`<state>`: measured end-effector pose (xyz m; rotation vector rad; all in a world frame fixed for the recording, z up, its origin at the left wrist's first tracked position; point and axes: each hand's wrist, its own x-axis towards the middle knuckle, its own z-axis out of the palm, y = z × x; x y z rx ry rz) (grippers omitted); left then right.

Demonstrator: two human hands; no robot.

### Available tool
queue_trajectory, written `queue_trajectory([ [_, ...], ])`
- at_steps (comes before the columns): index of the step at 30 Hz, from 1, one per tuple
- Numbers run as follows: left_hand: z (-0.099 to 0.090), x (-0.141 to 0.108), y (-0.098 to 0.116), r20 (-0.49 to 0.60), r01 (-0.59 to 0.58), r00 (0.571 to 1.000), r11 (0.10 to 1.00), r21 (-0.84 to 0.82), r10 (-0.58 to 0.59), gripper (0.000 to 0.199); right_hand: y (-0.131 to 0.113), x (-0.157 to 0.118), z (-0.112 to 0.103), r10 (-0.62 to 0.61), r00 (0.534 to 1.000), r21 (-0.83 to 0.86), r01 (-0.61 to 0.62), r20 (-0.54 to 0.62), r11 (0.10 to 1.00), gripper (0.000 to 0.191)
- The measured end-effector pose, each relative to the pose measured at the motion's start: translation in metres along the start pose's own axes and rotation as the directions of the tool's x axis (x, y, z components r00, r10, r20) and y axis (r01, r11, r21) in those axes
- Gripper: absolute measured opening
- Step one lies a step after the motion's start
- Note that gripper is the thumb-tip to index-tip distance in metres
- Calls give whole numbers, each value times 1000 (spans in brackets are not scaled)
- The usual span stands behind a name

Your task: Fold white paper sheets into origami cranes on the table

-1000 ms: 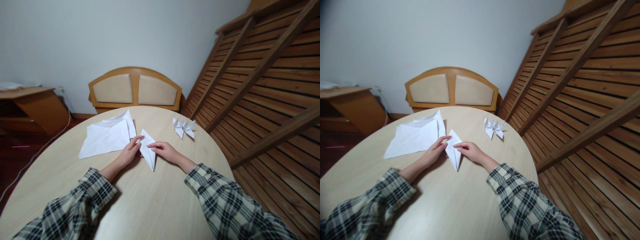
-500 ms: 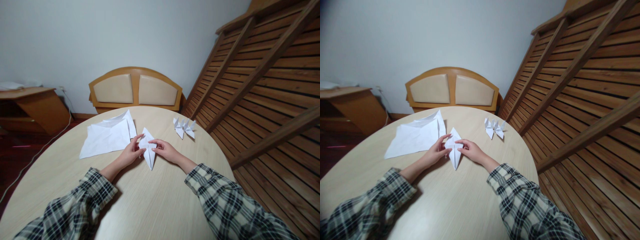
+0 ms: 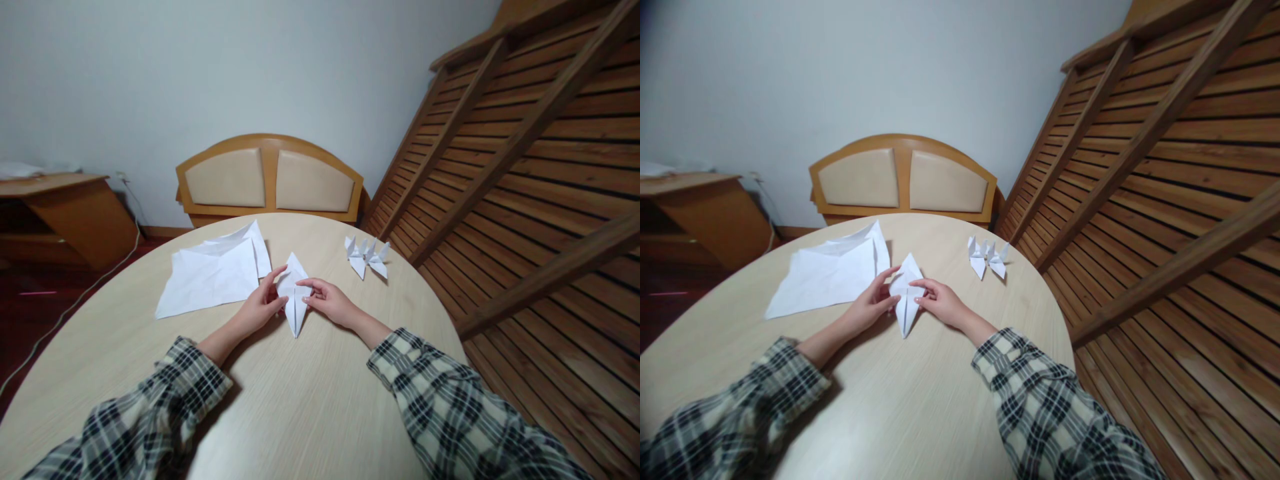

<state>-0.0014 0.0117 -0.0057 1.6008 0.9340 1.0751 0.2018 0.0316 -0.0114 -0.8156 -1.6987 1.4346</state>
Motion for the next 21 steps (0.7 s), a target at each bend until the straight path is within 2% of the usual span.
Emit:
queue_trajectory([
  [10, 2, -2, 3, 86, 47, 995, 999, -17, -46, 95, 4, 2, -2, 6, 998, 31, -4, -57, 1000, 38],
  [15, 1, -4, 3, 164, 65, 984, 997, 40, -71, 80, 3, 4, -3, 10, 996, 33, -8, -85, 999, 38],
  [21, 1, -5, 5, 154, 32, 987, 993, 110, -49, 74, 3, 5, -2, 17, 996, 76, -10, -88, 997, 40],
])
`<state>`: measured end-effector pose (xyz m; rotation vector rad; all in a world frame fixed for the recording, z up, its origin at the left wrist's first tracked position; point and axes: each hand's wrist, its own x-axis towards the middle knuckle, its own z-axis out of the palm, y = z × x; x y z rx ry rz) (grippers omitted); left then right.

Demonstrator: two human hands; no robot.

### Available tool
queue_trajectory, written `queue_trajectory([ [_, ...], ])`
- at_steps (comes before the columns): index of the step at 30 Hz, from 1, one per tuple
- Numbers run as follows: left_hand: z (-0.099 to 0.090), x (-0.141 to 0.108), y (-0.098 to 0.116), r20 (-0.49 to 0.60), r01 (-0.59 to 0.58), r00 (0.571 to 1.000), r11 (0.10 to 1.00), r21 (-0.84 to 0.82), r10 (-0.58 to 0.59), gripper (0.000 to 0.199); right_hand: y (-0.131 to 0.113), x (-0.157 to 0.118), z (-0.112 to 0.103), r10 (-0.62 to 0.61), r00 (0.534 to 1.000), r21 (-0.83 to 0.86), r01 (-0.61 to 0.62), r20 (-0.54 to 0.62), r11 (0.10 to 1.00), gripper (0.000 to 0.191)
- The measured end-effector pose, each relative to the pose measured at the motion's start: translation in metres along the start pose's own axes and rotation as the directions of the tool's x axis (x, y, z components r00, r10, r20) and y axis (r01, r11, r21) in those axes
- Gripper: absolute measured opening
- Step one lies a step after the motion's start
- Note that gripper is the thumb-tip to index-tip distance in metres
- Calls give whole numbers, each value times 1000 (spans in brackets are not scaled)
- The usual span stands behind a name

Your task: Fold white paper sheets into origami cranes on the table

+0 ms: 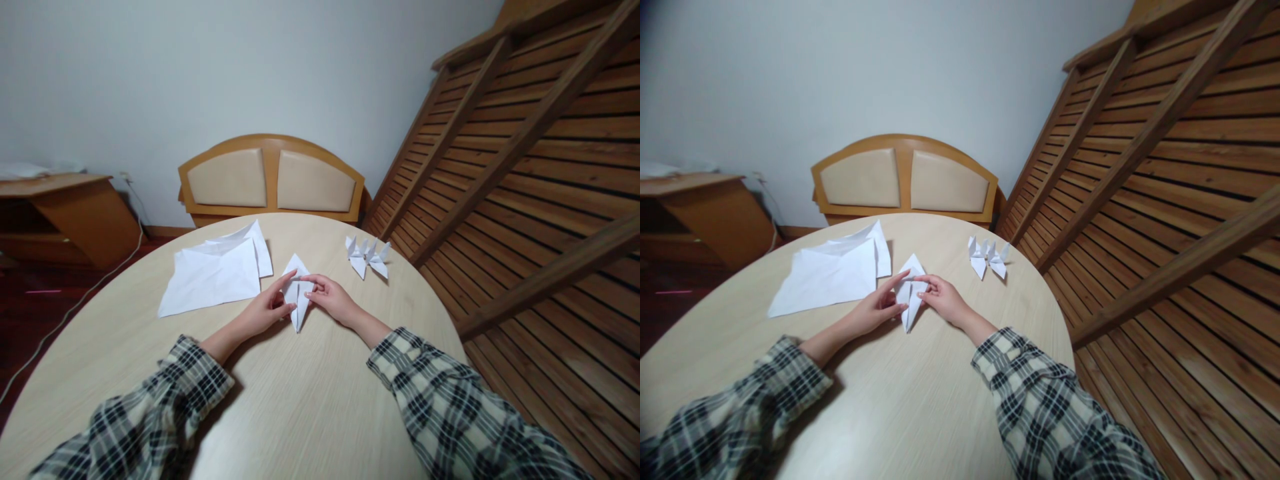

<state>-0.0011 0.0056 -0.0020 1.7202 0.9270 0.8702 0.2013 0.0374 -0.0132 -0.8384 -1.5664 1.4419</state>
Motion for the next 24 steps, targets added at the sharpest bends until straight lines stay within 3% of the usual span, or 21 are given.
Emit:
queue_trajectory([
  [14, 2, -1, 5, 34, 32, 999, 999, -38, -31, 86, 1, 1, 1, -5, 998, -21, 4, -67, 1000, 38],
  [24, 1, -3, 11, 20, 2, 1000, 997, 71, -3, 76, 1, 1, 3, 1, 995, 40, 3, -99, 999, 38],
])
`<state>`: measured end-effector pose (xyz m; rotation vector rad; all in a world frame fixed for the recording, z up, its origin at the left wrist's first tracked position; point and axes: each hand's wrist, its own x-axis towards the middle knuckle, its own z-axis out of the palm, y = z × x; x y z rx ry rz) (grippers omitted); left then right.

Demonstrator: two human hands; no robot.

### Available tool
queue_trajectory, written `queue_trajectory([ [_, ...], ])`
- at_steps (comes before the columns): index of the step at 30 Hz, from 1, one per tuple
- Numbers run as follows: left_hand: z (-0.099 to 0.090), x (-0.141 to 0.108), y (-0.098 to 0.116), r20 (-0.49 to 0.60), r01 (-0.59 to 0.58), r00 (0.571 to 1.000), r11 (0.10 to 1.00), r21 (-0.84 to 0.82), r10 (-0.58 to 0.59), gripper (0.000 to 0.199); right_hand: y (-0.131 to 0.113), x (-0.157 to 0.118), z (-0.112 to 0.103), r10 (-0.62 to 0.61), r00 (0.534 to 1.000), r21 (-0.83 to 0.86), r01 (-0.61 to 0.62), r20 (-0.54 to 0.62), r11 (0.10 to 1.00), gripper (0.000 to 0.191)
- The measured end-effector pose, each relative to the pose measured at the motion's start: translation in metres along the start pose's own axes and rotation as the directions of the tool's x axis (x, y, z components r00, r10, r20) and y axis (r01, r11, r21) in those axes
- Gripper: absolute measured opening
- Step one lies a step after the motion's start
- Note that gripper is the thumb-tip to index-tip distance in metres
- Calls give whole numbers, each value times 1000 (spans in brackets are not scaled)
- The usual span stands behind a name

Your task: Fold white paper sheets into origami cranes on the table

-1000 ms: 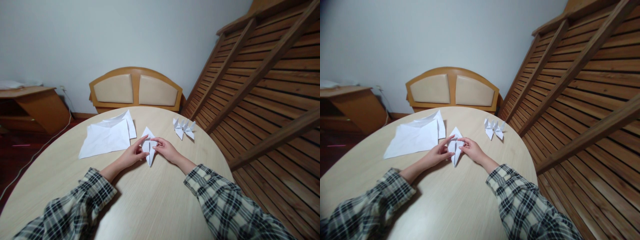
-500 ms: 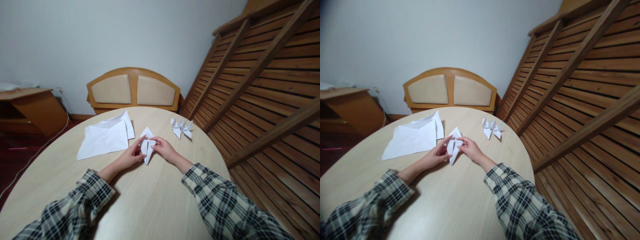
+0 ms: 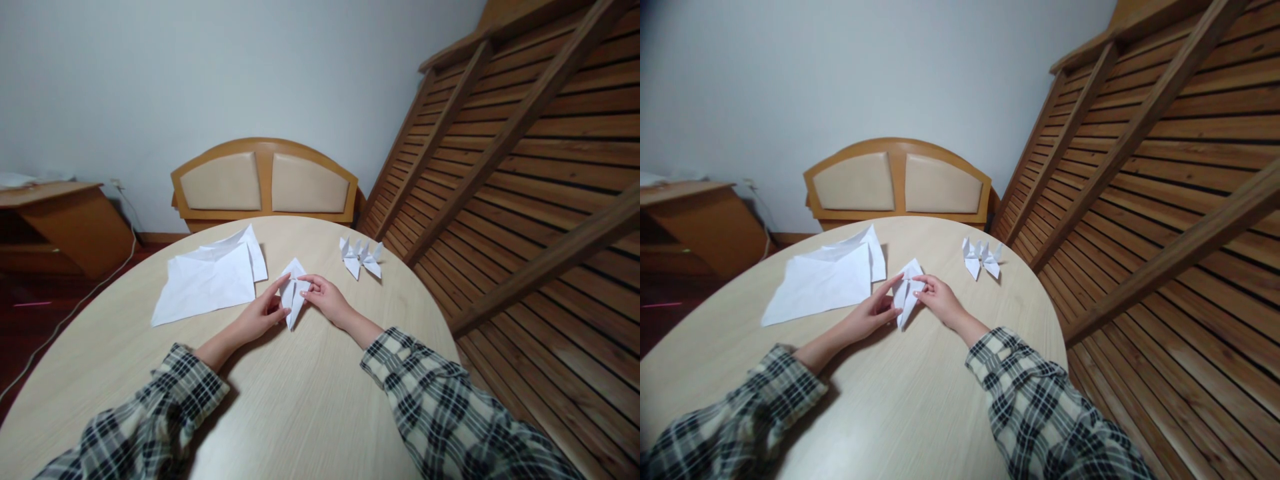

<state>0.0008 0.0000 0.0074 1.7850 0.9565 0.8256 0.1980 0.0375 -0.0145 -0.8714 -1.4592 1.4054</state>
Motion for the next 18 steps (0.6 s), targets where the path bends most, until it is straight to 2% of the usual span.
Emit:
queue_trajectory([
  [5, -1, 0, -2, 22, -28, 999, 999, 35, 27, 62, 1, 1, -2, 1, 1000, 12, -1, -18, 1000, 39],
  [18, 0, 0, -3, 52, 5, 999, 999, 32, -7, 77, 3, 3, -3, -7, 999, 40, 9, -36, 999, 40],
])
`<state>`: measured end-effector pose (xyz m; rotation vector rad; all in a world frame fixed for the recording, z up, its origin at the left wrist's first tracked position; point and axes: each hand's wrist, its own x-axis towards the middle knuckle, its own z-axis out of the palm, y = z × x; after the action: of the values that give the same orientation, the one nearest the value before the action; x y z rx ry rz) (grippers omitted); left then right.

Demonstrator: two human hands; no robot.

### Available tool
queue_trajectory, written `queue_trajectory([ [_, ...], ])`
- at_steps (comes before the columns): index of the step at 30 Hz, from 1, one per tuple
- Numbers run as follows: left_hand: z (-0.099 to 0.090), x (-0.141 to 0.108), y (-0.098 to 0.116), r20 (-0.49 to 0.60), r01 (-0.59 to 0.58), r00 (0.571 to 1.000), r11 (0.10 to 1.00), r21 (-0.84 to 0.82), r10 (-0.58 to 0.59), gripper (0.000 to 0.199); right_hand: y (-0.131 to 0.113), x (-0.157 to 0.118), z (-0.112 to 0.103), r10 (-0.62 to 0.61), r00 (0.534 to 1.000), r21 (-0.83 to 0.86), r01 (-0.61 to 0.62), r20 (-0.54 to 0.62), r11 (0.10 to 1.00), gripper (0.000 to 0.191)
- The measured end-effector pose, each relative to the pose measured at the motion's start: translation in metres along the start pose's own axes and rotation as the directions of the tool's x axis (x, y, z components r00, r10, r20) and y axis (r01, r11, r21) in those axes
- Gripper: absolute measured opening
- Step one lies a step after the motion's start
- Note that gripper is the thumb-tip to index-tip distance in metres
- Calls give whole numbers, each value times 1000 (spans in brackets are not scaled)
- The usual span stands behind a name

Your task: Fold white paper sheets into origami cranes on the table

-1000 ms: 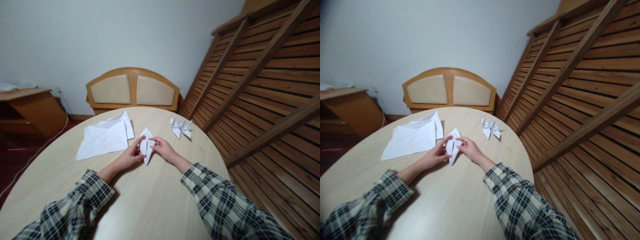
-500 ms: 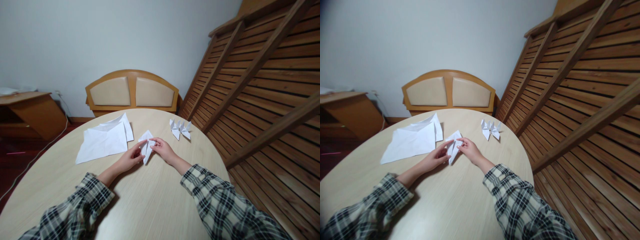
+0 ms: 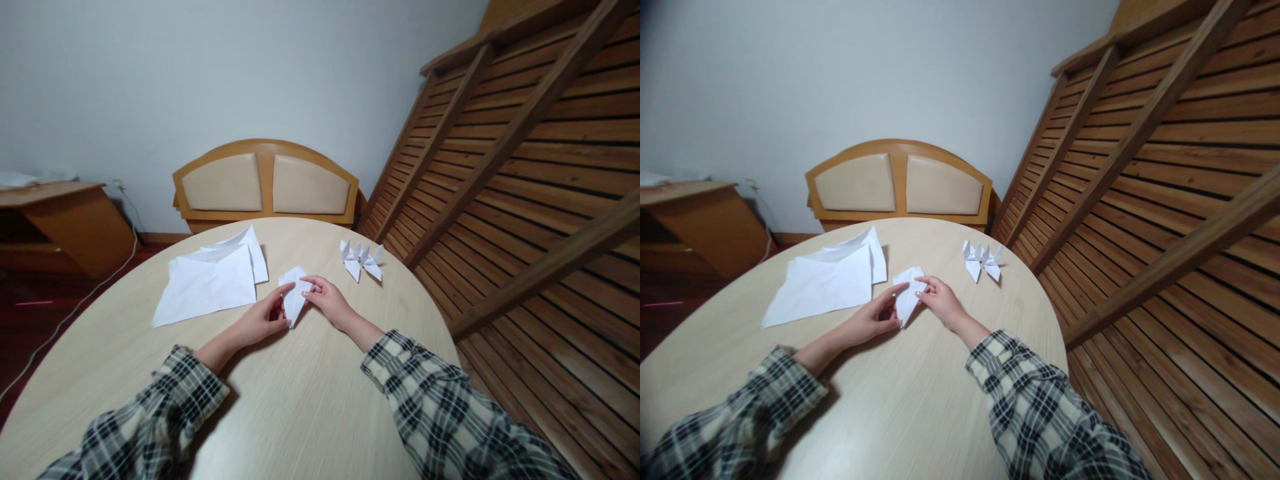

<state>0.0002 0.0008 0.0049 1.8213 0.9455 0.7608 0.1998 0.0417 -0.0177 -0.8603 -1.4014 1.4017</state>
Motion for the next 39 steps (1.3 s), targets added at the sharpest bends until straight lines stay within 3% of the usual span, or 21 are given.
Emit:
queue_trajectory([
  [9, 0, 0, -12, 27, -23, 999, 1000, 15, 23, 84, 0, 0, -1, 9, 1000, 22, -9, 6, 1000, 42],
  [24, 0, 0, -1, 29, 27, 999, 1000, -5, -27, 97, -4, -1, 2, 46, 999, 51, -46, 1, 998, 41],
  [31, 1, 1, -1, 10, 3, 1000, 994, -107, -2, 99, -5, 0, 1, 36, 999, 45, -36, -4, 998, 42],
  [39, 1, 6, -13, -72, -4, 997, 943, -334, -22, 79, -9, -4, 2, 52, 998, 45, -53, 21, 998, 43],
])
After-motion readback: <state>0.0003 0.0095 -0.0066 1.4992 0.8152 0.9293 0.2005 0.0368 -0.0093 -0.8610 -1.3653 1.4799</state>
